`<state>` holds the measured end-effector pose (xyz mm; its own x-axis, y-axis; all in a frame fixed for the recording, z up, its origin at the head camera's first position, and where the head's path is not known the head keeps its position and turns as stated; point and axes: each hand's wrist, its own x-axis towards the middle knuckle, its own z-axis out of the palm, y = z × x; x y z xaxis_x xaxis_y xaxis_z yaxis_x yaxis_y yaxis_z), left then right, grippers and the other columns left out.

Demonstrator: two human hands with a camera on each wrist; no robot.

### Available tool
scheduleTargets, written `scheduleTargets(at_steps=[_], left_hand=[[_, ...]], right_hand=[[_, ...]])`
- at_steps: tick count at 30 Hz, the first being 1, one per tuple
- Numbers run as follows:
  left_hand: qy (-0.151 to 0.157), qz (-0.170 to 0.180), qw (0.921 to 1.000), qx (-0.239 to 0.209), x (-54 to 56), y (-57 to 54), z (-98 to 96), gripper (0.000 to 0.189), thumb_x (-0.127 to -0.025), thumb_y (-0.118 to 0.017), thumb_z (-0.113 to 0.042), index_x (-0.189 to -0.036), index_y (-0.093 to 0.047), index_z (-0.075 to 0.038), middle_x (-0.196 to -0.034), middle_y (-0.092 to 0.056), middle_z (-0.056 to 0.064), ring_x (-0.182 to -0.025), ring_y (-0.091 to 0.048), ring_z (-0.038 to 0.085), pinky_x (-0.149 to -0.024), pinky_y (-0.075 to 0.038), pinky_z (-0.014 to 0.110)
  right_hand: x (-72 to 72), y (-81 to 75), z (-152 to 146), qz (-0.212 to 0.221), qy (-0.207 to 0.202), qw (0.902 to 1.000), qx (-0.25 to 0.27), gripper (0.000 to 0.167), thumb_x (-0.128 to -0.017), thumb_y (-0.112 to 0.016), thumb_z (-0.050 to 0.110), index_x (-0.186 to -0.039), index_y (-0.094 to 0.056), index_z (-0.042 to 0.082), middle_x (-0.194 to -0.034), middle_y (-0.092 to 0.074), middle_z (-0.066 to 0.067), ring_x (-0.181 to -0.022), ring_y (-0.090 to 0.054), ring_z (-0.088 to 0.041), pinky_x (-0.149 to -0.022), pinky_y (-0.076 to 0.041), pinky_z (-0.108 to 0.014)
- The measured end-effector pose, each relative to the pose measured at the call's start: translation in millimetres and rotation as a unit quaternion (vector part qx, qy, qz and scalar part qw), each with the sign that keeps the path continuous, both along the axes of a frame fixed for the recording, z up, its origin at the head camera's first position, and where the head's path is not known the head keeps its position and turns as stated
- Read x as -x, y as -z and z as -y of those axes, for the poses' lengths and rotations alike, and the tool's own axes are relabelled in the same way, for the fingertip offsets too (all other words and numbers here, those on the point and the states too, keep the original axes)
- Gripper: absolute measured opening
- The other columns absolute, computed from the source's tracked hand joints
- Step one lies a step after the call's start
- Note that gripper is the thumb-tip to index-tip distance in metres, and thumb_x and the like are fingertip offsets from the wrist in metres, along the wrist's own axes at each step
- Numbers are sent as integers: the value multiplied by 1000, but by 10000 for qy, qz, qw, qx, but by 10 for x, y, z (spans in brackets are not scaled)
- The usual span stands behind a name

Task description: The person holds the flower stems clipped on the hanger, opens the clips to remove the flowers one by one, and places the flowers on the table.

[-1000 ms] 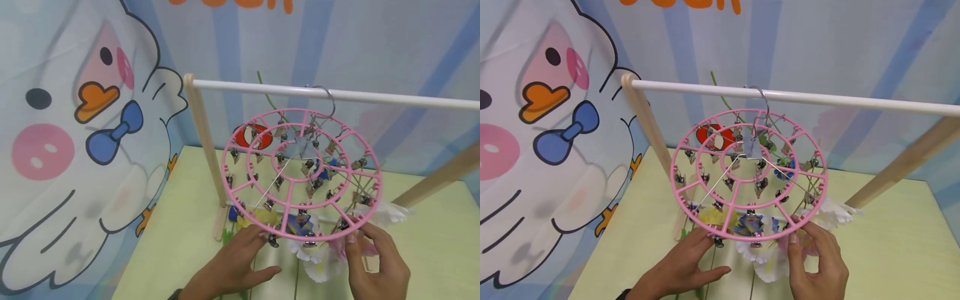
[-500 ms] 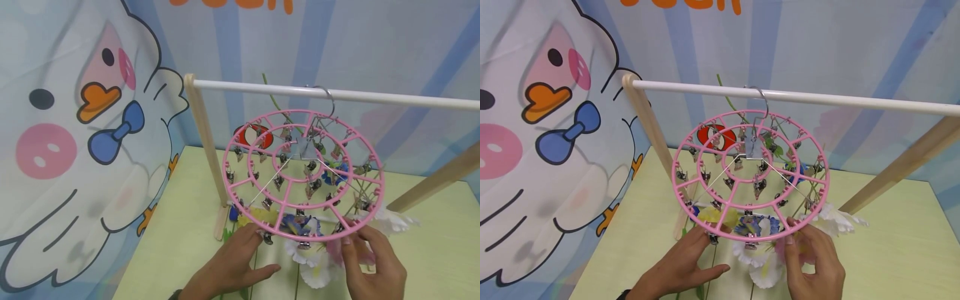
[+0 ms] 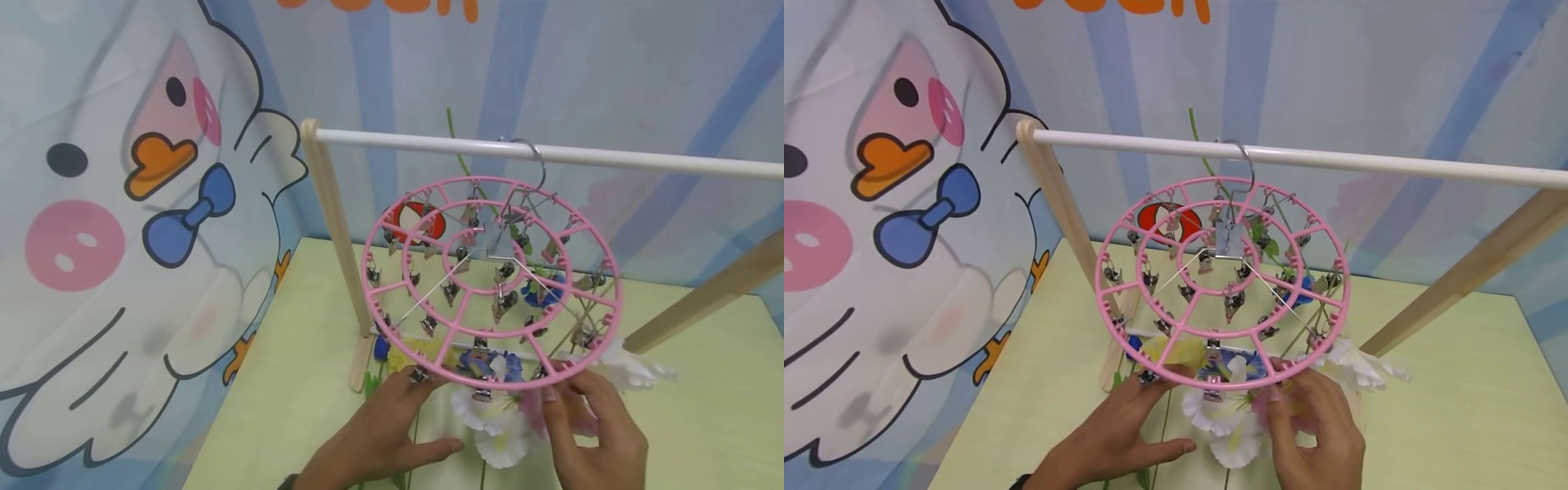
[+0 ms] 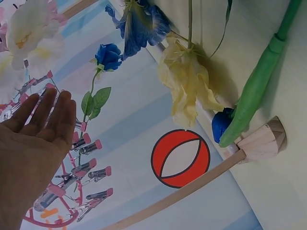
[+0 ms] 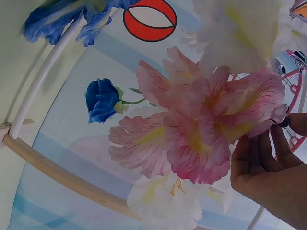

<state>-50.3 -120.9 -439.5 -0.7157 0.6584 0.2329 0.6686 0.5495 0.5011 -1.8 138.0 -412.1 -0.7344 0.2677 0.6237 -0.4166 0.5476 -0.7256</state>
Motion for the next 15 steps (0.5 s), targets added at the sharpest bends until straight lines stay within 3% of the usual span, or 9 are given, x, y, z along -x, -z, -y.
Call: scheduleTargets(at_steps=[9,15], left_hand=[[195,-157,9994,-243,-2,-10,-16,98,-91,-77,-61,-169,-22,-34,-173,-31,-7,-146,-47,18,-117,-47,44],[170,90,9996,-192,-13,-40,-24,90,-93,-75,-61,-165,-31,-31,-167,-41,-8,-151,-45,15,-119,-46,47]], right_hand=[[-15,10,52,8,-127,9996,-235,34,-81,-76,-14,-113,-74,-6,-112,-71,-2,-107,-61,3,-98,-46,-9],[-40,-28,102,164,-277,9992,-251,33,-82,-77,-14,-113,-74,-3,-110,-70,0,-101,-59,-2,-95,-45,-8]])
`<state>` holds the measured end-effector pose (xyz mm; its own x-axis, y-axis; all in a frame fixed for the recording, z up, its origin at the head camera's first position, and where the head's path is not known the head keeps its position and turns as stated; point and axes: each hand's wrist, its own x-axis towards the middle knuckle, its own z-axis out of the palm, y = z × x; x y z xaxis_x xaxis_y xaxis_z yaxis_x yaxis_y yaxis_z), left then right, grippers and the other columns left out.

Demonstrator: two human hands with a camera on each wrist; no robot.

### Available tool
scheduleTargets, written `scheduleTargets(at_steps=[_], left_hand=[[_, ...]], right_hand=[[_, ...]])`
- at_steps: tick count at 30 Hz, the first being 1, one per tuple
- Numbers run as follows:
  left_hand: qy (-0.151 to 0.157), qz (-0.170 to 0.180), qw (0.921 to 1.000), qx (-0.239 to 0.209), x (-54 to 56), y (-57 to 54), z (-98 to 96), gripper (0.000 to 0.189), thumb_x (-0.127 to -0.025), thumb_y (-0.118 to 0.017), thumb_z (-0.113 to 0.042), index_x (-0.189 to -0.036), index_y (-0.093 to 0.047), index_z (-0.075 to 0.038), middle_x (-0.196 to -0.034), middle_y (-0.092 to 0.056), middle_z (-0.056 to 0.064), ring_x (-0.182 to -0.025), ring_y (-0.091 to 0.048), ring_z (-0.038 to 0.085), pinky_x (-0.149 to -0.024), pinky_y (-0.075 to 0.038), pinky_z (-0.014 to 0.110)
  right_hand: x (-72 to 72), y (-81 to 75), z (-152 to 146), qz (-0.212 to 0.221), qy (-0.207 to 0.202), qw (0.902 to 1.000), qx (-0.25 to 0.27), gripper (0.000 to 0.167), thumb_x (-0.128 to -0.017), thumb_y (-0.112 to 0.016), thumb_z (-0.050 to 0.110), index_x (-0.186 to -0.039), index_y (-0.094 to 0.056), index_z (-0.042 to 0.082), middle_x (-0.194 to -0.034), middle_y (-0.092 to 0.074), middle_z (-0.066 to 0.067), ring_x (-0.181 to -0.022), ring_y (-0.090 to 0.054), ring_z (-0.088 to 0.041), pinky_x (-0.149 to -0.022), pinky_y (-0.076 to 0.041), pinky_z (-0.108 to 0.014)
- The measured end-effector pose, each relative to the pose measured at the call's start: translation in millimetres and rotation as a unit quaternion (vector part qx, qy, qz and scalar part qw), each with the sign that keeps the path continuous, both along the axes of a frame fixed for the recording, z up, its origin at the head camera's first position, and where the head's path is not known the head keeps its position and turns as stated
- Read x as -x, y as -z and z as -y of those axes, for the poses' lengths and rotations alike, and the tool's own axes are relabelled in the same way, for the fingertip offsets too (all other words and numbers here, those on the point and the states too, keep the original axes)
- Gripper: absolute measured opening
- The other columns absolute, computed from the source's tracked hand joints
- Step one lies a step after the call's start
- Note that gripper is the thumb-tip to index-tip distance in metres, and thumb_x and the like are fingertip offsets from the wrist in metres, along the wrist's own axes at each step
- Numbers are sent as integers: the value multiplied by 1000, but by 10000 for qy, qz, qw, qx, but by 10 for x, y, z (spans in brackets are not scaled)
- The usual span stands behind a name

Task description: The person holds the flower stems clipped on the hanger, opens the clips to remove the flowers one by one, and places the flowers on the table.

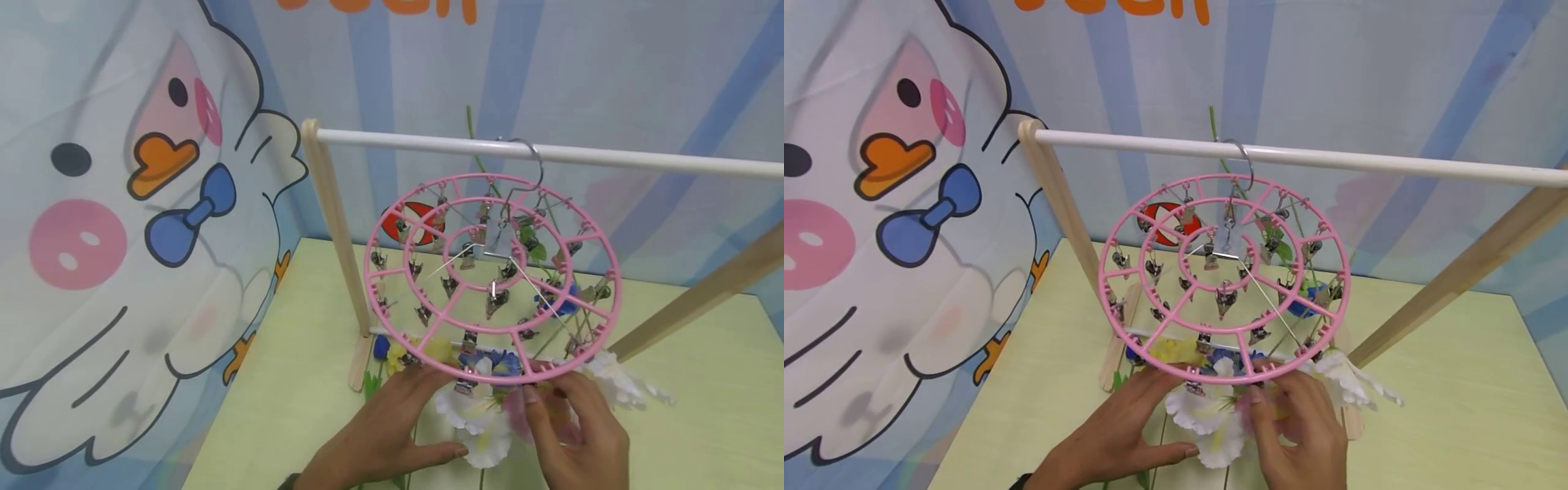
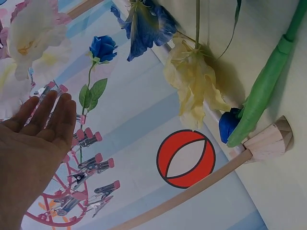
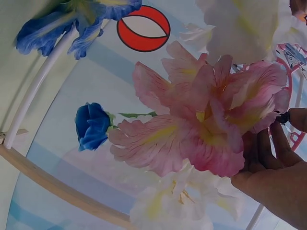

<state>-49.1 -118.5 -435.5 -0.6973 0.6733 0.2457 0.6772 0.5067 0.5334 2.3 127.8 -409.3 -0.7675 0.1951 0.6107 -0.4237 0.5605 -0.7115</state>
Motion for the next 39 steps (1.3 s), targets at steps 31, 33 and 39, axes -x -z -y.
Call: scheduleTargets(at_steps=[31,33,39], left_hand=[[85,-791,9957,-470,7,-3,-82,86,-88,-82,-58,-154,-44,-18,-152,-54,-5,-141,-51,13,-116,-47,35],[106,-926,9944,-507,10,-5,-98,89,-88,-82,-58,-156,-43,-17,-152,-55,-3,-141,-52,14,-116,-47,34],[144,-565,9962,-646,12,-13,-128,92,-89,-82,-56,-162,-36,-23,-158,-50,-5,-147,-48,14,-119,-44,36]], right_hand=[[30,36,126,-104,-370,9978,-539,34,-81,-85,-2,-113,-75,5,-99,-70,-3,-87,-57,-6,-78,-48,-14],[35,39,130,-158,-410,9975,-557,32,-82,-86,1,-113,-76,5,-97,-69,-2,-85,-57,-7,-77,-48,-15],[29,27,153,-59,-491,9969,-609,41,-79,-86,-3,-117,-76,6,-103,-71,-4,-88,-58,-8,-81,-48,-15]])
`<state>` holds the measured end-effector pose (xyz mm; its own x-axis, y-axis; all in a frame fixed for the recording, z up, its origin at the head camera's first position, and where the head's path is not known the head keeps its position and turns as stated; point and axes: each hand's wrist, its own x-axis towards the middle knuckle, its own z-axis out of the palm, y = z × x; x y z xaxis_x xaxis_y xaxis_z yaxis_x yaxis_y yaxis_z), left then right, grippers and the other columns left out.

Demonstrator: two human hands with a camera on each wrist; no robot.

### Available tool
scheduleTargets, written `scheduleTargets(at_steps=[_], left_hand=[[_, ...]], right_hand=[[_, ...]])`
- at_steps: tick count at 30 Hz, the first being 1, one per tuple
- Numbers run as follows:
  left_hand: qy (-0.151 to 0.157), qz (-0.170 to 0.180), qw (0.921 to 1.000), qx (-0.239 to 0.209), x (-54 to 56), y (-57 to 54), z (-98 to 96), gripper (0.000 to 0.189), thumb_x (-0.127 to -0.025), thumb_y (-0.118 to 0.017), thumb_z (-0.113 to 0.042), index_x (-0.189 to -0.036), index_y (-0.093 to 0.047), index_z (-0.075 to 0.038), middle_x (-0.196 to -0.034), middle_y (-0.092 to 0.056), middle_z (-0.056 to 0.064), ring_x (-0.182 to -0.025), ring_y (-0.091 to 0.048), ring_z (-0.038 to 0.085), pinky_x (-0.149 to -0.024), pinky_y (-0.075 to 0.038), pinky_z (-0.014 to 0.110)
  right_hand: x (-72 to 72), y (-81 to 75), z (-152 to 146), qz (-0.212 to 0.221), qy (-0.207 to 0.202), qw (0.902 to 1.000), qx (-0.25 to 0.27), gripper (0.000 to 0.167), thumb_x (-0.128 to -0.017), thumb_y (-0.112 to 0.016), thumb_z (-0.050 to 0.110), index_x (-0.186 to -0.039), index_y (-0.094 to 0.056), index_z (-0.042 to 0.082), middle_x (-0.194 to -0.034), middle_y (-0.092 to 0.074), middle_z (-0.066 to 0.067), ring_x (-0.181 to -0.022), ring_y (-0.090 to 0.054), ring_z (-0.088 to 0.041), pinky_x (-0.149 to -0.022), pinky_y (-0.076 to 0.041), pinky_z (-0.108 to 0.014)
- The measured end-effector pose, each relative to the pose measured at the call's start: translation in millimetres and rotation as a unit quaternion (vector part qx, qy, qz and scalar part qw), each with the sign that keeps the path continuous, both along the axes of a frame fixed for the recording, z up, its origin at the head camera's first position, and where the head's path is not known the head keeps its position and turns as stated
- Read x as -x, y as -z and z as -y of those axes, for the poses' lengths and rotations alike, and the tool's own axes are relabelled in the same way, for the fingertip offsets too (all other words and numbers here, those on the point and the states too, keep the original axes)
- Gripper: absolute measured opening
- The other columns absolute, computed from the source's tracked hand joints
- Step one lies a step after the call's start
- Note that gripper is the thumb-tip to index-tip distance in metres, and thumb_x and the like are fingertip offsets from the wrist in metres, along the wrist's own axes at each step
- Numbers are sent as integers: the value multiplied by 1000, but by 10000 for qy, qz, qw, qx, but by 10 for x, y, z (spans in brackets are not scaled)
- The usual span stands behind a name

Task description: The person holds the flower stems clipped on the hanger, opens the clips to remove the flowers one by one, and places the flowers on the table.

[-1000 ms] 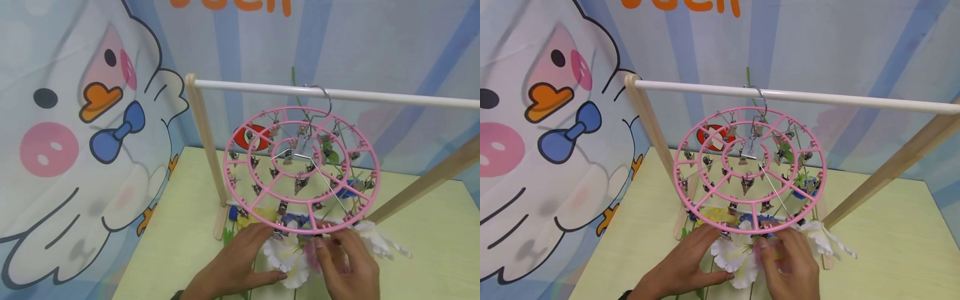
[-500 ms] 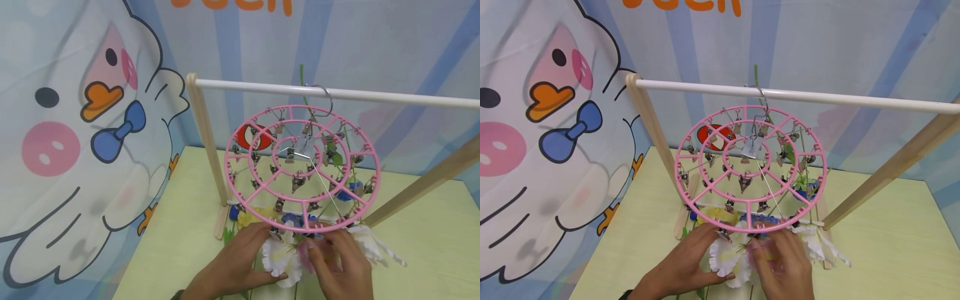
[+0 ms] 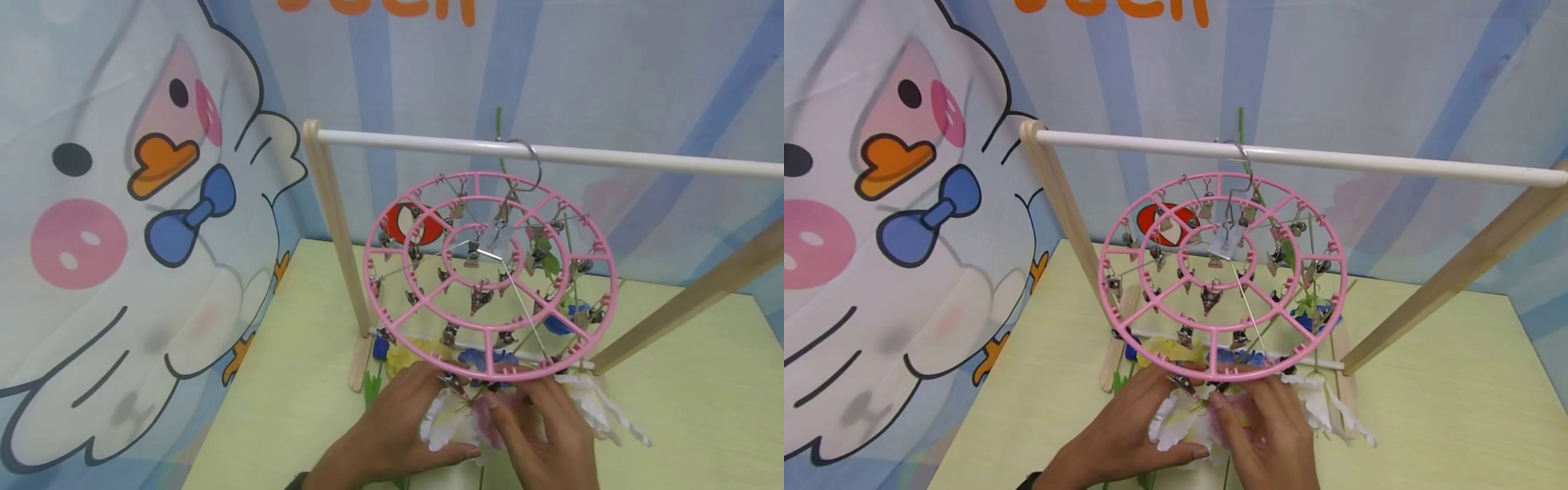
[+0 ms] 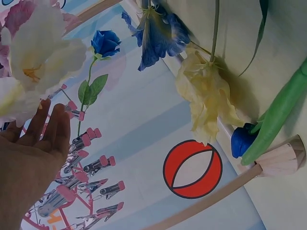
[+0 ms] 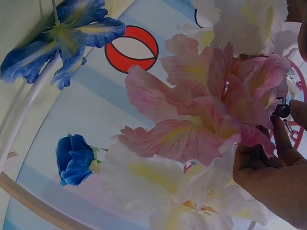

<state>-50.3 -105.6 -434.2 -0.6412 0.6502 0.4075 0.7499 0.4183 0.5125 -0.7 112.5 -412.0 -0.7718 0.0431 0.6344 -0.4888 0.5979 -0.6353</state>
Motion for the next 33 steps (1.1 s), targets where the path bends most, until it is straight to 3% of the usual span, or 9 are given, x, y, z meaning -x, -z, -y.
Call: scheduleTargets(at_steps=[3,9,23,33], left_hand=[[14,73,9999,-70,5,-4,-15,96,-89,-83,-54,-165,-32,-24,-162,-46,-5,-149,-45,14,-121,-43,38],[42,-372,9990,-245,17,-6,-62,95,-88,-84,-52,-163,-36,-17,-163,-46,-1,-149,-45,16,-120,-43,39],[-232,-811,9955,-429,21,-6,-195,82,-89,-84,-44,-156,-48,-14,-152,-56,0,-140,-53,16,-118,-44,38],[-353,-794,9950,-490,26,-10,-259,73,-90,-83,-43,-150,-52,-15,-144,-61,-2,-136,-55,14,-116,-45,36]], right_hand=[[-5,-6,8,68,0,10000,-10,45,-77,-87,-5,-120,-76,6,-107,-72,-6,-89,-58,-8,-81,-48,-15],[-11,-14,15,234,64,9997,-40,48,-77,-87,-5,-121,-76,7,-111,-74,-5,-91,-60,-9,-86,-48,-13],[-17,-28,35,328,67,9994,-19,48,-76,-88,-5,-121,-75,5,-115,-74,-8,-104,-64,-8,-98,-44,-8],[-8,-33,47,309,75,9995,32,45,-75,-88,-5,-117,-75,4,-114,-74,-8,-106,-63,-5,-98,-44,-8]])
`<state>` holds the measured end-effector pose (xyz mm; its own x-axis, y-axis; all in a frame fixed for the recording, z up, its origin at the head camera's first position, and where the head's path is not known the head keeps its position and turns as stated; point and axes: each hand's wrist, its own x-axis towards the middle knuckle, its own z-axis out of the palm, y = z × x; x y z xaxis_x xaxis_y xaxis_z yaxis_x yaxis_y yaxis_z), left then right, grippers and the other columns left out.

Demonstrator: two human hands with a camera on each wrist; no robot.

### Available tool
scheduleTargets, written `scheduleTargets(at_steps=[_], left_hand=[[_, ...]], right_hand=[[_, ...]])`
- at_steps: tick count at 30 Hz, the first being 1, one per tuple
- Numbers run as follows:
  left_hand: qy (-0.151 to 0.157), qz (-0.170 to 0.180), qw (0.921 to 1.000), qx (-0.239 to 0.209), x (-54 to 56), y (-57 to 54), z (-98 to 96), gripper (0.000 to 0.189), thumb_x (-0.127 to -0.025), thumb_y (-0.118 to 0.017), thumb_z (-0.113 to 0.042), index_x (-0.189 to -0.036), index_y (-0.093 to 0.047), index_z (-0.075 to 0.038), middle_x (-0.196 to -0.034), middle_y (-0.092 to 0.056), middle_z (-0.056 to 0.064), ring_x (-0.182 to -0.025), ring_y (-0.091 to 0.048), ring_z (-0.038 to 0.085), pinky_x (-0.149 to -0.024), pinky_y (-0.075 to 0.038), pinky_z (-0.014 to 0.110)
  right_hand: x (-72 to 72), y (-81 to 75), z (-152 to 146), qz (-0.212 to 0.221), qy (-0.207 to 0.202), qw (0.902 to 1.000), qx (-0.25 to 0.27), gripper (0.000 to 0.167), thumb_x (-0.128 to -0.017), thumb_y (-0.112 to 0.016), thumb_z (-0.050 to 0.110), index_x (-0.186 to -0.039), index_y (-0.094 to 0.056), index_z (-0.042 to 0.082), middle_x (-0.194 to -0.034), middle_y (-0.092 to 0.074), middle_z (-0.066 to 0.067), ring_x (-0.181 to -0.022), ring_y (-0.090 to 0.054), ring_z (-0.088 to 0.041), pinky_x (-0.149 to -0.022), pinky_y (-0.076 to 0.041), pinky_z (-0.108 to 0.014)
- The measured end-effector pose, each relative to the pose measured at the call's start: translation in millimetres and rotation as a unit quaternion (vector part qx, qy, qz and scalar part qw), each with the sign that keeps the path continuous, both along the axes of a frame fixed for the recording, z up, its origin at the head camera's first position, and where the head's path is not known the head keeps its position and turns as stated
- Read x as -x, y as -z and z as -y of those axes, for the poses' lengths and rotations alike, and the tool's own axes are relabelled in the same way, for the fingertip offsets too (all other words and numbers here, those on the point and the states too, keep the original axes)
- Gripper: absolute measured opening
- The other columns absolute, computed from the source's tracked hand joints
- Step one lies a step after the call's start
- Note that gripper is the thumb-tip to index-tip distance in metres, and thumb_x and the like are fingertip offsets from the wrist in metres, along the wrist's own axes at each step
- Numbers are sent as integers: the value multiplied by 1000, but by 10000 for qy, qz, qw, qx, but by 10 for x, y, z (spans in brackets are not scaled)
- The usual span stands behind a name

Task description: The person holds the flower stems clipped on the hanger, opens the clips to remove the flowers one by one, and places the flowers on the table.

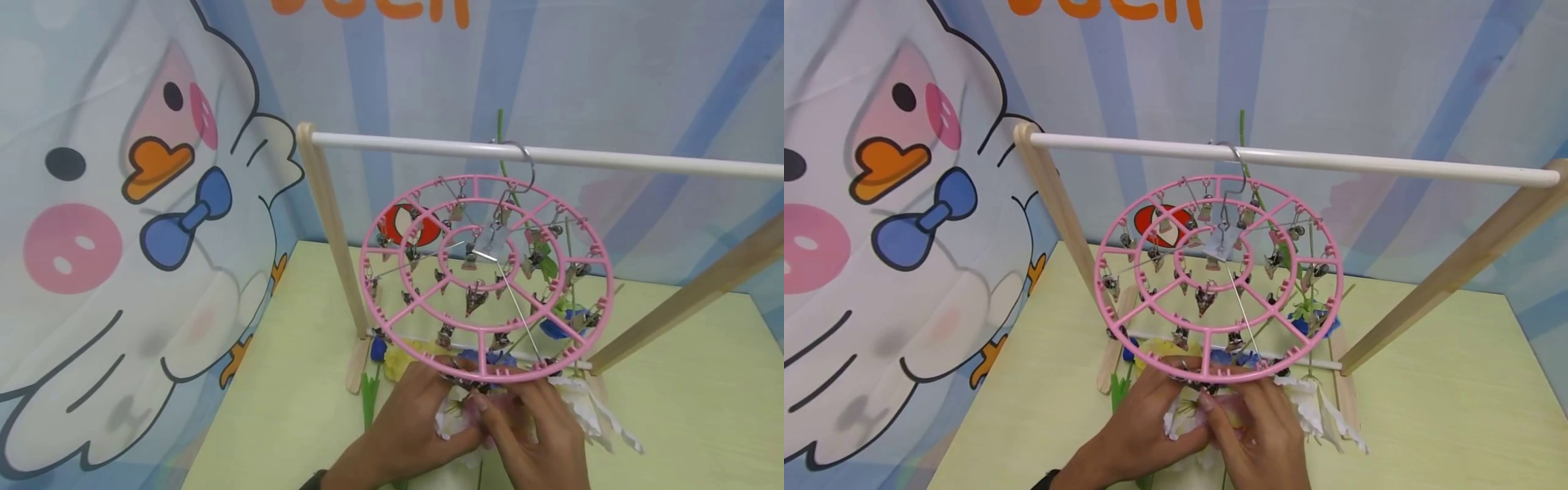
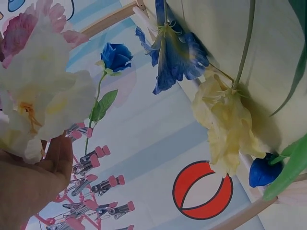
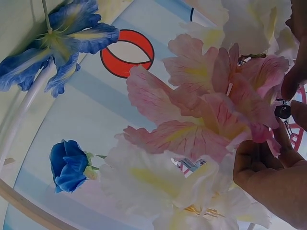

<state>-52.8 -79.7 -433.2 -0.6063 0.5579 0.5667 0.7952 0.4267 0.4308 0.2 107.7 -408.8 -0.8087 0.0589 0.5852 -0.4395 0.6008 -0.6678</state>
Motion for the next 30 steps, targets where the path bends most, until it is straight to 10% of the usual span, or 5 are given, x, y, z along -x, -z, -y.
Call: scheduleTargets(at_steps=[12,30], left_hand=[[-287,-93,9993,-226,17,-11,-57,50,-90,-82,-29,-134,-64,-14,-126,-64,-4,-119,-59,13,-105,-48,33],[-684,140,9961,-548,11,4,-141,30,-94,-80,-25,-121,-71,-15,-113,-68,-7,-109,-63,11,-97,-50,31]], right_hand=[[1,-12,25,-194,-24,9998,-31,37,-78,-89,0,-111,-75,5,-106,-72,-3,-89,-61,-10,-80,-49,-16],[-7,-20,21,-131,-31,9999,-34,45,-74,-91,-3,-116,-76,6,-113,-73,-6,-96,-60,-8,-86,-46,-13]])
